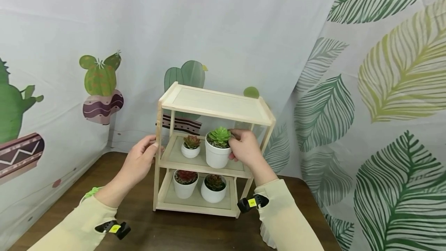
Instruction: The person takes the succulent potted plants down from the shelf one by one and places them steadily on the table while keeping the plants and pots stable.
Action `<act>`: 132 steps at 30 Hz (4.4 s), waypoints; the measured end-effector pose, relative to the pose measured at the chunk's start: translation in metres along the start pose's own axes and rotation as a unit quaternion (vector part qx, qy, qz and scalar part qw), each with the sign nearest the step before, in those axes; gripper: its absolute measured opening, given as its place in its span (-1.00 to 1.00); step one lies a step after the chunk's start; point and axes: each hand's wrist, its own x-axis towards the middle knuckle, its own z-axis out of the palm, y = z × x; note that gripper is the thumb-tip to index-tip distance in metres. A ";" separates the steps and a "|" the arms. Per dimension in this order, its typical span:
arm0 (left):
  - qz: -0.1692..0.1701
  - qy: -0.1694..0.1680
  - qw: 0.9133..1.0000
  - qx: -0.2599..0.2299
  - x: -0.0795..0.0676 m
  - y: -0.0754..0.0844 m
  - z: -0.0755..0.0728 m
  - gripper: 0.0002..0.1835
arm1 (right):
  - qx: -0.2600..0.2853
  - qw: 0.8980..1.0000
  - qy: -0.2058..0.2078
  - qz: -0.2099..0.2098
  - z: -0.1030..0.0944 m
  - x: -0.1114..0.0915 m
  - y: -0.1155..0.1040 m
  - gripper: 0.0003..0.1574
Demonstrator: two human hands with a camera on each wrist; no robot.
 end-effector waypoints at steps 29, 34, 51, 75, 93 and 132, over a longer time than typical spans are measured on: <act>0.004 0.001 1.000 -0.007 0.001 -0.005 0.001 -0.55 | 0.024 0.998 -0.033 -0.039 -0.025 -0.028 -0.002 -0.43; 0.006 0.000 1.000 -0.004 0.001 -0.004 0.000 -0.54 | 0.019 0.998 -0.035 -0.039 -0.032 -0.029 -0.002 -0.42; 0.012 0.002 1.000 -0.017 0.001 -0.003 0.000 -0.54 | 0.008 0.999 -0.031 -0.029 -0.057 -0.048 -0.002 -0.43; -0.017 0.031 0.999 -0.033 -0.002 -0.003 -0.003 -0.55 | -0.003 1.000 0.001 -0.006 -0.089 -0.070 0.005 -0.45; -0.021 0.021 0.998 -0.046 -0.002 -0.001 -0.006 -0.56 | -0.028 0.999 0.015 0.002 -0.110 -0.090 0.007 -0.40; -0.024 0.009 0.999 -0.046 0.000 -0.005 -0.006 -0.54 | -0.039 0.994 0.090 0.044 -0.129 -0.134 0.062 -0.41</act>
